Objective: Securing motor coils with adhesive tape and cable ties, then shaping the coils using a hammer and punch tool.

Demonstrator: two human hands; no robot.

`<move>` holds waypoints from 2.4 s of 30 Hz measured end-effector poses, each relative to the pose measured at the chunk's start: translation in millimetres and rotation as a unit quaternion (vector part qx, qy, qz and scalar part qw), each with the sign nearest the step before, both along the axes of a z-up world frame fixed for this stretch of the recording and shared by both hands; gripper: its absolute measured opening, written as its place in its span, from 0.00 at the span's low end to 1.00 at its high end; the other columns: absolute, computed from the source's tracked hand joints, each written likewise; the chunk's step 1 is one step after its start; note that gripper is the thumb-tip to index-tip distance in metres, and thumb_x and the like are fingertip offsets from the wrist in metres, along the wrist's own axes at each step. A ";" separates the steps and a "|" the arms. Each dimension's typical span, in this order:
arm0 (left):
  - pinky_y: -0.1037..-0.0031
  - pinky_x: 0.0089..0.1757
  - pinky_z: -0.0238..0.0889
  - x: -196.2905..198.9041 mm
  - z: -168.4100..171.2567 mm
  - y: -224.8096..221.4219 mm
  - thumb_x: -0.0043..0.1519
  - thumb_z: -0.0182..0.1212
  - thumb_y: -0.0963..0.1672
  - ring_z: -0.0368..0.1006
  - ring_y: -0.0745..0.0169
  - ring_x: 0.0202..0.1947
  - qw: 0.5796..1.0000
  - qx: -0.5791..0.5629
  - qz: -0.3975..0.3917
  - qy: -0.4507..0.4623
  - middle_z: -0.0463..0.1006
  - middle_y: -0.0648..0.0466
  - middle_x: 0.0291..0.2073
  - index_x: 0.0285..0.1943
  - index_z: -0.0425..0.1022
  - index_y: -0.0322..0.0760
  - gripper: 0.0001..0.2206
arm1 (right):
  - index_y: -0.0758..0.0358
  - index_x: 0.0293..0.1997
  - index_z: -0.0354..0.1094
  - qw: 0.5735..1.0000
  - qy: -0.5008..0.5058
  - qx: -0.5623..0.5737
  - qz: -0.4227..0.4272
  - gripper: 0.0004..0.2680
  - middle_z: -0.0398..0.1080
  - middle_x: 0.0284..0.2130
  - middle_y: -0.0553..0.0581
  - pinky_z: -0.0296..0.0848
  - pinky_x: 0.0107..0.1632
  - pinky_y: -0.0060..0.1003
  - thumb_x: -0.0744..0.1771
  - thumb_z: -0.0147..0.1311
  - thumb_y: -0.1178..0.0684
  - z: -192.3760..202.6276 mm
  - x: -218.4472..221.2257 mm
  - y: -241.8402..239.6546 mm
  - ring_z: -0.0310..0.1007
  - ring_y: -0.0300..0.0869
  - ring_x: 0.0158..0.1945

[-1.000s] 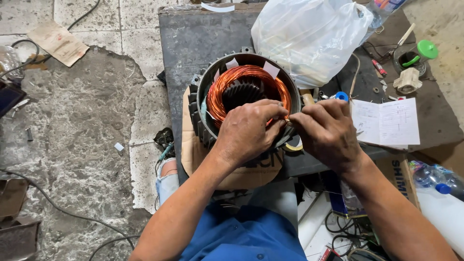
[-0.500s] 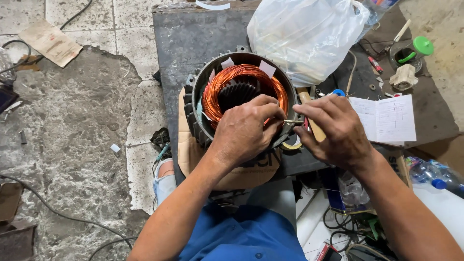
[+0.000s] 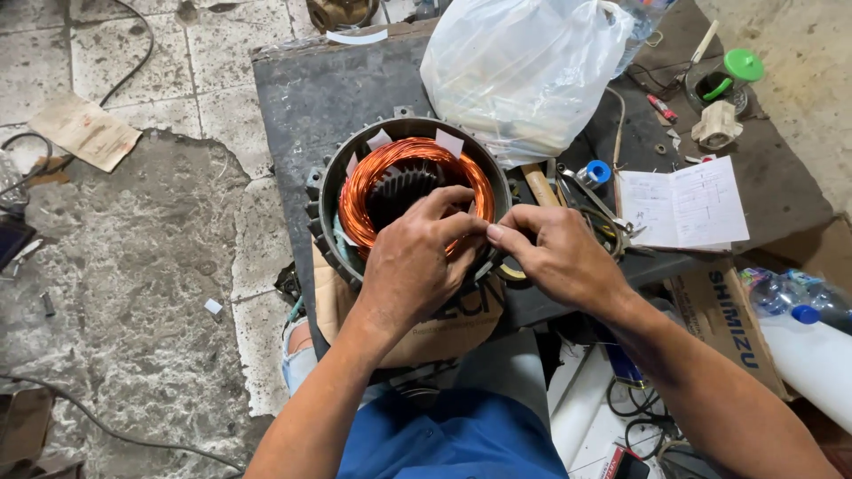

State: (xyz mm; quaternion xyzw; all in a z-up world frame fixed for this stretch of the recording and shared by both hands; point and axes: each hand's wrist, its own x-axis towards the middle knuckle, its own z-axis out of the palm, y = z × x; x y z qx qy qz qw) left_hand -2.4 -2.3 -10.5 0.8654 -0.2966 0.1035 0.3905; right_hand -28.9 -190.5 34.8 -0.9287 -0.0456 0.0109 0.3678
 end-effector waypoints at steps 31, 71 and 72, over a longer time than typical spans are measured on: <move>0.57 0.52 0.70 2.5 32.9 -4.2 0.63 0.65 0.43 0.73 0.44 0.52 0.992 0.000 -0.096 -0.088 0.75 0.42 0.54 0.48 0.79 0.36 0.08 | 0.66 0.46 0.71 0.935 -0.167 0.128 -0.286 0.04 0.71 0.32 0.56 0.69 0.24 0.32 0.69 0.53 0.59 -108.2 103.5 -143.5 0.66 0.37 0.28; 0.53 0.45 0.69 62.8 26.6 -70.5 0.62 0.61 0.45 0.78 0.41 0.48 0.990 0.079 -0.079 -0.082 0.80 0.47 0.43 0.41 0.82 0.44 0.06 | 0.54 0.41 0.79 0.980 -0.095 0.068 -0.160 0.03 0.79 0.27 0.56 0.77 0.42 0.39 0.66 0.64 0.54 -66.5 -13.2 -36.9 0.82 0.48 0.39; 0.53 0.47 0.67 71.3 22.0 -80.7 0.61 0.60 0.45 0.77 0.44 0.49 0.988 0.094 -0.098 -0.074 0.81 0.50 0.42 0.39 0.81 0.46 0.05 | 0.51 0.41 0.80 0.981 -0.102 0.070 -0.149 0.03 0.79 0.27 0.54 0.77 0.42 0.39 0.66 0.64 0.53 -64.8 -13.0 -35.2 0.82 0.46 0.39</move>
